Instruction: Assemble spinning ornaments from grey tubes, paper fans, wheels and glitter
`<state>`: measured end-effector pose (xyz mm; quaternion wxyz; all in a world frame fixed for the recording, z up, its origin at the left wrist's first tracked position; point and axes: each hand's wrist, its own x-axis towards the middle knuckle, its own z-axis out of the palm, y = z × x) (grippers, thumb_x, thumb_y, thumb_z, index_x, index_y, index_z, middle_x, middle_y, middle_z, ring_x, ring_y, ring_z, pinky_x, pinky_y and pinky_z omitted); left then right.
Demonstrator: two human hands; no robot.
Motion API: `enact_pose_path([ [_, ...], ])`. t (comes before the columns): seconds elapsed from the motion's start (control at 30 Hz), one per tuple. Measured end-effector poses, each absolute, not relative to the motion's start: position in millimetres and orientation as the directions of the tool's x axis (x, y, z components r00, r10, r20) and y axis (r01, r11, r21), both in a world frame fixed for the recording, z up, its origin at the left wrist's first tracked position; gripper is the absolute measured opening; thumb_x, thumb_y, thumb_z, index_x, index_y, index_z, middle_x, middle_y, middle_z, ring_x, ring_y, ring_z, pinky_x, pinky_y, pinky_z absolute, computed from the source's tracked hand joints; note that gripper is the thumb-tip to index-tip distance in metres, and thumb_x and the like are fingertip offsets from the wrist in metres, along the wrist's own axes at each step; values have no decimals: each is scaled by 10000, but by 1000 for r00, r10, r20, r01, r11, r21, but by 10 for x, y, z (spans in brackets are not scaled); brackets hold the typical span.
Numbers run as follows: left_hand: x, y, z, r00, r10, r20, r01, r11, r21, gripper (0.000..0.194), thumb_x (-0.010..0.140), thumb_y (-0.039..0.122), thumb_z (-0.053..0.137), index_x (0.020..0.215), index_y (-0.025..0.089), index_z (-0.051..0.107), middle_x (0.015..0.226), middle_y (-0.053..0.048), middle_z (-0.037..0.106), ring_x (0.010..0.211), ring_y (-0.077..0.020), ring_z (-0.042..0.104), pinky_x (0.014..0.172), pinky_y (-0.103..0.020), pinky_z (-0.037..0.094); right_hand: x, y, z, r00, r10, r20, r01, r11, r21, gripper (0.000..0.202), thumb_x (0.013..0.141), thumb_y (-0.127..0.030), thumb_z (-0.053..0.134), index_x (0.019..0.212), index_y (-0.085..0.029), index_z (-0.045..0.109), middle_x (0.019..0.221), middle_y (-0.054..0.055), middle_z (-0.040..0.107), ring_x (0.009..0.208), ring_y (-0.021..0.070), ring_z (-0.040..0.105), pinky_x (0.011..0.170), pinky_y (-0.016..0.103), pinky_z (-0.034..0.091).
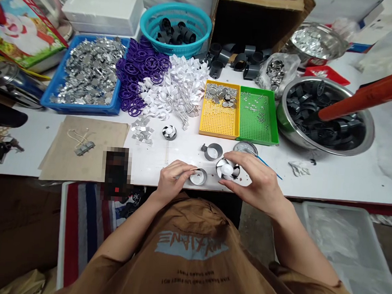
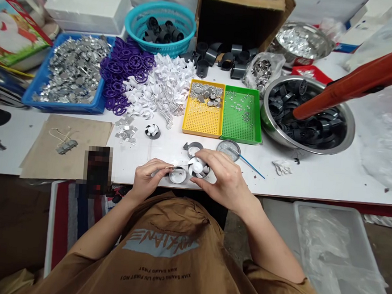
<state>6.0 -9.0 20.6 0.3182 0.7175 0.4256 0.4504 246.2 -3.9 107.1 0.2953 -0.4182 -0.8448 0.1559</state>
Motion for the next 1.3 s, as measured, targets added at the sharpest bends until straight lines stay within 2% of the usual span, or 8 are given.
enact_pose_path([
  [0.13,25,-66,235,269,879,393,382,-472,795,240,926,159,497,1117,197,638,810,-18,720,770,-134,642,745,-272,496,2525,-72,1062,-456,808,373,557,585,-589,496,788,-299,723,1239,-194,545,1164,115,662,1090,248,631,931,380,515],
  [0.33,-52,52,267,686,659,309,321,-655,684,320,932,88,406,1051,218,672,862,-32,721,789,-139,643,763,-291,462,2549,-91,914,-379,862,337,516,499,-696,487,739,-322,761,1174,-198,580,1102,95,676,1010,231,650,867,363,536],
  [0.47,-141,73,274,591,753,290,386,-579,718,277,904,244,573,1177,243,618,1038,-54,701,960,-186,622,872,-344,471,2580,-115,786,-313,921,233,522,372,-768,562,726,-346,764,1221,-201,540,1088,90,653,948,217,642,734,325,552],
  [0.57,-161,21,219,461,859,224,492,-458,741,752,706,451,769,1359,244,459,1278,-108,581,1182,-273,520,1003,-442,432,2608,-140,744,-314,911,266,539,402,-740,518,740,-332,754,1203,-213,553,1090,93,630,1005,235,613,787,361,539],
  [0.63,-122,-31,145,463,870,168,512,-417,751,920,633,489,807,1410,239,382,1341,-125,523,1240,-297,472,1041,-470,410,2617,-155,739,-328,896,300,553,439,-708,481,753,-323,744,1185,-216,562,1086,97,619,1034,246,600,839,391,525],
  [0.87,161,-151,-61,370,913,169,500,-350,792,570,713,238,780,1228,221,537,1179,-91,622,1123,-254,552,976,-436,462,2554,-192,775,-389,870,302,630,491,-602,474,795,-297,696,1227,-214,518,1090,112,568,1033,253,579,831,388,526],
  [1.03,220,-187,-30,296,951,86,434,-214,875,546,670,283,811,1154,217,567,1135,-83,634,1056,-239,590,883,-378,501,2471,-194,785,-451,848,280,648,526,-551,468,800,-293,684,1223,-192,510,1117,124,554,1031,259,562,849,392,519],
  [1.3,271,-225,-62,298,955,-6,182,-51,982,566,671,338,813,1152,199,548,1152,-86,611,1074,-225,596,944,-362,481,2403,-175,858,-510,838,195,631,519,-577,450,810,-313,671,1212,-192,511,1124,127,553,1028,267,558,846,402,511],
])
